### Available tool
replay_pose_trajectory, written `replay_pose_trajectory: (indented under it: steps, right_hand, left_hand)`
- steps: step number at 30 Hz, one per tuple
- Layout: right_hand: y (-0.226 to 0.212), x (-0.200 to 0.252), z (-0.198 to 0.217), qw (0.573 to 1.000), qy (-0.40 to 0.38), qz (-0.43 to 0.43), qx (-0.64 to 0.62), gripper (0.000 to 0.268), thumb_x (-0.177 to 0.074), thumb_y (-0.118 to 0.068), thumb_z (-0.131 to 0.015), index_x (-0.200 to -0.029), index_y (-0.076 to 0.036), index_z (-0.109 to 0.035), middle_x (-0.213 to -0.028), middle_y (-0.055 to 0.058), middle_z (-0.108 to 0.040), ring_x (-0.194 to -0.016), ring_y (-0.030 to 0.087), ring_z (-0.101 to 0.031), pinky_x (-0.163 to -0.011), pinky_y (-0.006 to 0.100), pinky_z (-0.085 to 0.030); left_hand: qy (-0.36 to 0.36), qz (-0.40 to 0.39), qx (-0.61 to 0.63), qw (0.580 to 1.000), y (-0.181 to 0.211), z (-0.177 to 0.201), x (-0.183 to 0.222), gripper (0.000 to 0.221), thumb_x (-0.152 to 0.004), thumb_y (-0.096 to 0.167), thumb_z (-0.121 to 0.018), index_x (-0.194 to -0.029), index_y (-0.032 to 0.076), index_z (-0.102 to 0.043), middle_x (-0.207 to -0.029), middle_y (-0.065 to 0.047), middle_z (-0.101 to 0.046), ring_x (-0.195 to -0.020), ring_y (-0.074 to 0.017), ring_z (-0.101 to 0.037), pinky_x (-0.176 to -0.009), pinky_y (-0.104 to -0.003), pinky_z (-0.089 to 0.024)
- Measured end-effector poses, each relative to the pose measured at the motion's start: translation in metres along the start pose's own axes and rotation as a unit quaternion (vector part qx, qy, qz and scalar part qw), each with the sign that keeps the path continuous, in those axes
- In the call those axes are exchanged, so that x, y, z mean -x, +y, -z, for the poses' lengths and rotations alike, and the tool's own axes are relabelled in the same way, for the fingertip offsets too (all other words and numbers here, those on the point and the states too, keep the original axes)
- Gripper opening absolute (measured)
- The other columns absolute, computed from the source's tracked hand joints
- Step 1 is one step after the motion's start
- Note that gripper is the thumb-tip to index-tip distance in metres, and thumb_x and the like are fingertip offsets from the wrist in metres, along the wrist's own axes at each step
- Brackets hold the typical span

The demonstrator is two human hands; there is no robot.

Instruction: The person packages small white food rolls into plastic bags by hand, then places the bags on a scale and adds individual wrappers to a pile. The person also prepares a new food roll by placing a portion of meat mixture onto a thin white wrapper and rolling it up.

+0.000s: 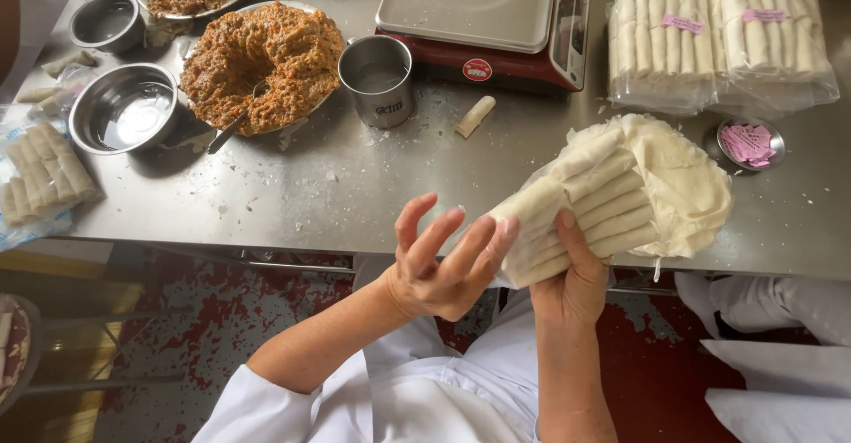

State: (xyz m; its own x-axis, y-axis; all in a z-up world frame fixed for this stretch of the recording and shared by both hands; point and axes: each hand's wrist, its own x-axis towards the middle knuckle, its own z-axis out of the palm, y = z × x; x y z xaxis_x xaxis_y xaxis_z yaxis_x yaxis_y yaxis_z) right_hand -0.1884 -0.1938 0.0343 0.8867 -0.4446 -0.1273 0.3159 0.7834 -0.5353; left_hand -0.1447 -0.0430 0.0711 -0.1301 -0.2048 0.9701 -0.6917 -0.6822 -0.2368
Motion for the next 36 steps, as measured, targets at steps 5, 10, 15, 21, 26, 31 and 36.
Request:
replay_pose_trajectory:
  steps: [5, 10, 15, 21, 26, 31, 36]
  right_hand:
    - [-0.001, 0.003, -0.007, 0.996, 0.019, 0.013, 0.081, 0.049, -0.092, 0.001, -0.070, -0.134, -0.024, -0.062, -0.127, -0.001, -0.071, -0.118, 0.023, -0.069, -0.103, 0.045, -0.062]
    - [0.014, -0.022, -0.003, 0.986, 0.025, -0.027, 0.164, 0.052, -0.090, -0.003, -0.074, -0.136, -0.021, -0.060, -0.127, 0.001, -0.070, -0.118, 0.021, -0.068, -0.097, 0.045, -0.063]
    - [0.048, -0.061, -0.006, 0.949, 0.028, -0.101, 0.299, 0.064, -0.064, 0.002, -0.094, -0.122, -0.001, -0.067, -0.109, 0.013, -0.075, -0.093, 0.024, -0.074, -0.081, 0.047, -0.063]
    - [0.067, -0.087, 0.003, 0.862, -0.083, -0.058, 0.496, 0.063, -0.062, -0.017, -0.102, -0.115, -0.001, -0.070, -0.102, 0.010, -0.075, -0.093, 0.021, -0.069, -0.085, 0.041, -0.057]
    - [0.053, -0.101, 0.032, 0.684, -0.130, 0.163, 0.699, 0.097, -0.076, -0.042, -0.095, -0.141, 0.010, -0.044, -0.130, 0.034, -0.054, -0.123, 0.054, -0.054, -0.106, 0.063, -0.046]
    - [0.027, -0.050, 0.018, 0.655, -0.189, 0.308, 0.664, 0.083, -0.094, -0.014, -0.082, -0.159, 0.001, -0.031, -0.156, 0.024, -0.029, -0.147, 0.046, -0.032, -0.119, 0.055, -0.034]
    - [0.040, -0.012, 0.030, 0.598, -0.273, 0.221, 0.720, 0.121, -0.066, -0.031, -0.096, -0.160, -0.005, -0.024, -0.164, 0.026, -0.022, -0.150, 0.047, -0.026, -0.121, 0.062, -0.024]
  left_hand:
    - [-0.075, -0.002, 0.001, 0.997, -0.001, 0.003, -0.004, 0.023, -0.087, 0.005, -0.070, -0.109, 0.005, -0.077, -0.120, -0.012, -0.070, -0.110, -0.0318, -0.063, -0.091, -0.060, -0.061]
    - [-0.178, 0.006, 0.118, 0.977, -0.012, 0.024, 0.031, 0.015, -0.084, -0.005, -0.070, -0.092, 0.005, -0.078, -0.122, -0.021, -0.068, -0.105, -0.0332, -0.070, -0.092, -0.051, -0.061]
    - [-0.206, 0.271, 0.254, 0.905, -0.017, 0.028, 0.092, 0.021, -0.095, 0.004, -0.066, -0.110, -0.002, -0.054, -0.123, -0.028, -0.063, -0.110, -0.0454, -0.068, -0.084, -0.053, -0.061]
    - [-0.319, 0.500, 0.315, 0.741, -0.015, 0.024, 0.100, 0.045, -0.097, 0.000, -0.061, -0.139, 0.003, -0.046, -0.126, -0.027, -0.063, -0.118, -0.0470, -0.064, -0.097, -0.057, -0.054]
    - [-0.318, 0.509, 0.325, 0.731, -0.012, 0.020, 0.095, 0.053, -0.093, -0.010, -0.061, -0.142, 0.001, -0.044, -0.134, -0.029, -0.057, -0.127, -0.0498, -0.056, -0.106, -0.059, -0.047]
    - [-0.312, 0.521, 0.354, 0.711, -0.016, 0.014, 0.099, 0.053, -0.093, -0.012, -0.060, -0.143, 0.000, -0.046, -0.130, -0.025, -0.060, -0.125, -0.0439, -0.059, -0.106, -0.054, -0.049]
    - [-0.331, 0.460, 0.341, 0.750, -0.024, 0.013, 0.101, 0.062, -0.093, -0.001, -0.068, -0.148, 0.007, -0.042, -0.141, -0.019, -0.053, -0.131, -0.0397, -0.056, -0.111, -0.053, -0.046]
